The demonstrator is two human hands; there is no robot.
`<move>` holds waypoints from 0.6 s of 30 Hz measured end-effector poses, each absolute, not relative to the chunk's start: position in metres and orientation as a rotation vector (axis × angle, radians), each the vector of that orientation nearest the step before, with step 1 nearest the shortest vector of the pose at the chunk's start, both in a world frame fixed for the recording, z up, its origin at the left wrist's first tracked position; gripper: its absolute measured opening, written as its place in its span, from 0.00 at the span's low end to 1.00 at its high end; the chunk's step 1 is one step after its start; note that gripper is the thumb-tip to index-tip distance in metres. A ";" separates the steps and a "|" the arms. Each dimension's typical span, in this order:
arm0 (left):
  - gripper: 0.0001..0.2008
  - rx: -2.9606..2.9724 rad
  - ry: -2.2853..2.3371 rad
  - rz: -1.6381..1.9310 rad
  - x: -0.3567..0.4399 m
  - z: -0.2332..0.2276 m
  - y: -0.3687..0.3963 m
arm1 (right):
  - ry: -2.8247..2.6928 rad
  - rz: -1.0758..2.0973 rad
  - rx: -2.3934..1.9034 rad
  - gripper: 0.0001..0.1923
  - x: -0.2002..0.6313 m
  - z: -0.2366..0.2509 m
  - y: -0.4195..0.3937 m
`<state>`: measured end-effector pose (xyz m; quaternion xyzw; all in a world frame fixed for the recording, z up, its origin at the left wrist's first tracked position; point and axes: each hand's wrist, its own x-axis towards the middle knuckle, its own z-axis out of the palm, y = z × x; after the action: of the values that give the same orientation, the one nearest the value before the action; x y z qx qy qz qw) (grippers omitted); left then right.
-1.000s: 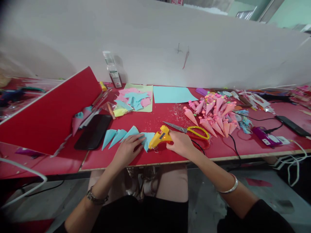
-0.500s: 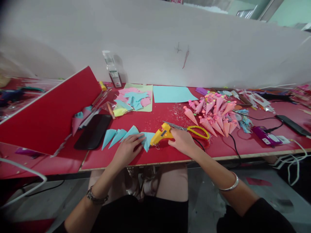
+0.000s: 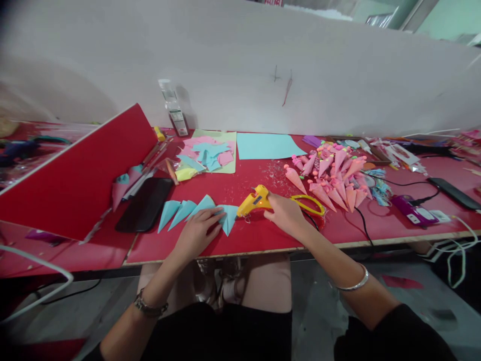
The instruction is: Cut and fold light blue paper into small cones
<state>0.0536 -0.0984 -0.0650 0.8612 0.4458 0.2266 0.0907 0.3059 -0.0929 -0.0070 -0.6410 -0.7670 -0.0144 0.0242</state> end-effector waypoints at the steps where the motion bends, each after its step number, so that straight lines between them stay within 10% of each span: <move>1: 0.16 2.561 1.326 0.672 0.054 -0.065 -0.098 | -2.372 -0.051 -1.991 0.14 0.306 -0.007 -0.092; 18: 0.15 2.549 1.333 0.661 0.054 -0.064 -0.099 | -2.281 -0.115 -2.099 0.13 0.314 -0.013 -0.081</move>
<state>0.0536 -0.0991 -0.0640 0.8597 0.4497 0.2228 0.0947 0.3137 -0.0809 -0.0130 -0.6765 -0.7352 -0.0372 0.0198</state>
